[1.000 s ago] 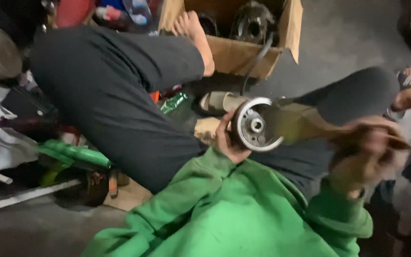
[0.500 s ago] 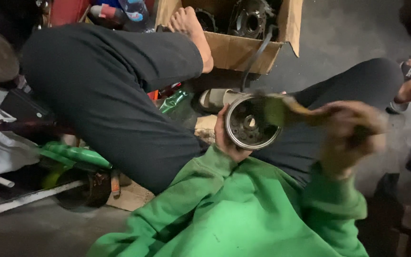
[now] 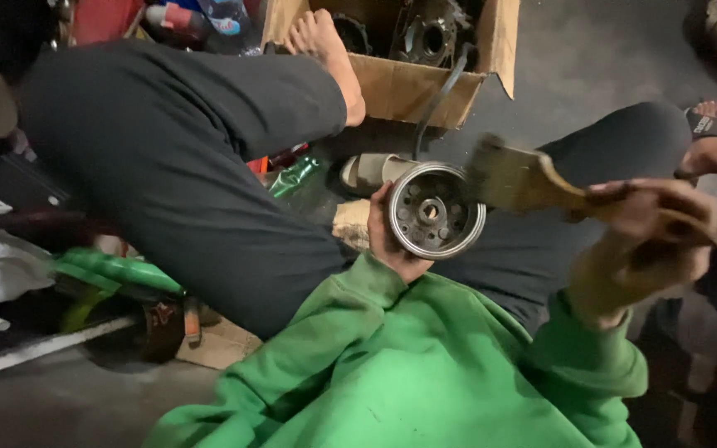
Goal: The person sits on the floor and cleans a cylindrical metal part using a paintbrush. They scrub the interior and exterior surfaces of the part, then briefly pick up a green spray can before resuming the brushing action.
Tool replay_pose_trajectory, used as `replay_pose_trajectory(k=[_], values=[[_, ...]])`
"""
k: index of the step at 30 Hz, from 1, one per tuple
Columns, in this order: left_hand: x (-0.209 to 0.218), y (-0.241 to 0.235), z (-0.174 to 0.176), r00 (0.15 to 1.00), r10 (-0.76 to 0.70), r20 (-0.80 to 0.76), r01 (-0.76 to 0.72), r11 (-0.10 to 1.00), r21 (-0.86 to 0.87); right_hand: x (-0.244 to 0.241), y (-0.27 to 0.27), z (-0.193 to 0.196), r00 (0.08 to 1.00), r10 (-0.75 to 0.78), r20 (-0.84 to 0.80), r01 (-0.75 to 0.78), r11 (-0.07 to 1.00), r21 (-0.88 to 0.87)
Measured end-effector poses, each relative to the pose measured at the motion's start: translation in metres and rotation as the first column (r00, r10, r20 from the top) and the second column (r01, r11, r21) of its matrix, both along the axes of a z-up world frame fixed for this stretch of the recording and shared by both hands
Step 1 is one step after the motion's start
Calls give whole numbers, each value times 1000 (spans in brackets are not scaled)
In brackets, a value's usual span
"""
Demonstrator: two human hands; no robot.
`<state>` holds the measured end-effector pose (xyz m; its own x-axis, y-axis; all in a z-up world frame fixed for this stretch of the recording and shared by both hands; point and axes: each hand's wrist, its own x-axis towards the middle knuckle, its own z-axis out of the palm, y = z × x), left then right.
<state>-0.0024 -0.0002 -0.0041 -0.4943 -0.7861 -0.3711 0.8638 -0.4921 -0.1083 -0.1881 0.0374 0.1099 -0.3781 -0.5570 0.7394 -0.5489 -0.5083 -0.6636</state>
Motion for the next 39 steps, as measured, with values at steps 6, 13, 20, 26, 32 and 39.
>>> replay_pose_trajectory(k=[6, 13, 20, 26, 32, 39], values=[[-2, 1, 0, 994, 106, -33, -109, 991, -79, 9, -13, -19, 957, 220, -189, -250, 956, -155], [-2, 0, -3, 999, 47, 20, -45, 996, -80, -30, -4, -20, 978, 172, 114, -172, 985, -3], [3, -4, 3, 997, 48, 66, -48, 999, -7, -44, -18, -50, 999, -40, 26, 41, 998, -37], [1, -3, -3, 998, 21, 56, -28, 993, 118, -21, 7, -20, 958, 216, 188, -214, 976, -28], [-5, -10, 2, 988, 46, 144, -66, 989, 130, -17, 0, -7, 997, 77, 15, -78, 996, 44], [-7, -8, 24, 997, -24, 77, 23, 1000, 9, -16, -1, -7, 916, 275, 292, -257, 961, -100]])
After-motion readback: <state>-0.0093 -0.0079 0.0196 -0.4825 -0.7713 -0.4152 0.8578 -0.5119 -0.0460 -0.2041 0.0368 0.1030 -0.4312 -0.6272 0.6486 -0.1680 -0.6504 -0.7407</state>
